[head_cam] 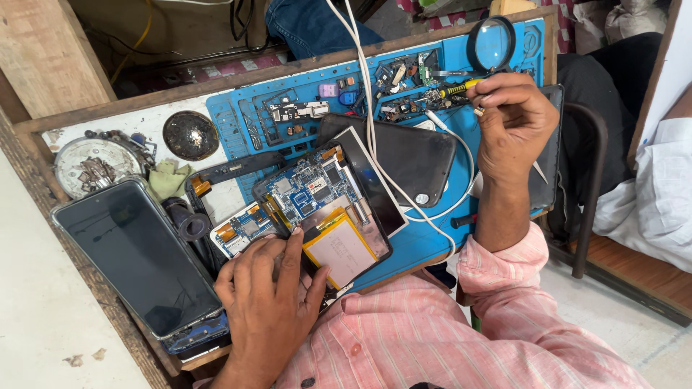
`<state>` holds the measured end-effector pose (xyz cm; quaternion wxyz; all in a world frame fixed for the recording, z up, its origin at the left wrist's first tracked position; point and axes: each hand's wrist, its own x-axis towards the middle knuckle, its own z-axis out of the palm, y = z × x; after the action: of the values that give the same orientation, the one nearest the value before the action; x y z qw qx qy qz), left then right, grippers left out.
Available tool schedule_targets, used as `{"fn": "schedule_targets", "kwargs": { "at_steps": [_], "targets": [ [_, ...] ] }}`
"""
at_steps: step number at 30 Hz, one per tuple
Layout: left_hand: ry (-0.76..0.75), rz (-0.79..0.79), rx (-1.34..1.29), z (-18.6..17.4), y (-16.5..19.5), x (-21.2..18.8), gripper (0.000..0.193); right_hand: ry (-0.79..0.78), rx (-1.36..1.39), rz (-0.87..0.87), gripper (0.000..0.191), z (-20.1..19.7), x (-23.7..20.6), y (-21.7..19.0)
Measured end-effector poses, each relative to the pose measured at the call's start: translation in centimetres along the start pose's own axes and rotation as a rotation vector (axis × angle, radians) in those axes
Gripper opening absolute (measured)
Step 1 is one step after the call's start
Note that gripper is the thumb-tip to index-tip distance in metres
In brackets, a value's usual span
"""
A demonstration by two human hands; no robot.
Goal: The person works on a disassembled smartphone, using a soldering iron to heat and reseat a ribbon cable connector on the motherboard. They handle the phone casing and internal components while seated at a cluttered workbench.
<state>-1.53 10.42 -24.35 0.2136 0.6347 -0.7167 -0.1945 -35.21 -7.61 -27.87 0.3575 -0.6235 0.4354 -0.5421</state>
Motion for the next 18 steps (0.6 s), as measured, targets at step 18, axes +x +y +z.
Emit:
{"fn": "schedule_targets", "kwargs": {
  "at_steps": [18],
  "targets": [
    [0.02, -0.007, 0.01, 0.2, 0.08, 0.12, 0.059, 0.062, 0.273, 0.164, 0.014, 0.0, 0.08, -0.02]
  ]
}}
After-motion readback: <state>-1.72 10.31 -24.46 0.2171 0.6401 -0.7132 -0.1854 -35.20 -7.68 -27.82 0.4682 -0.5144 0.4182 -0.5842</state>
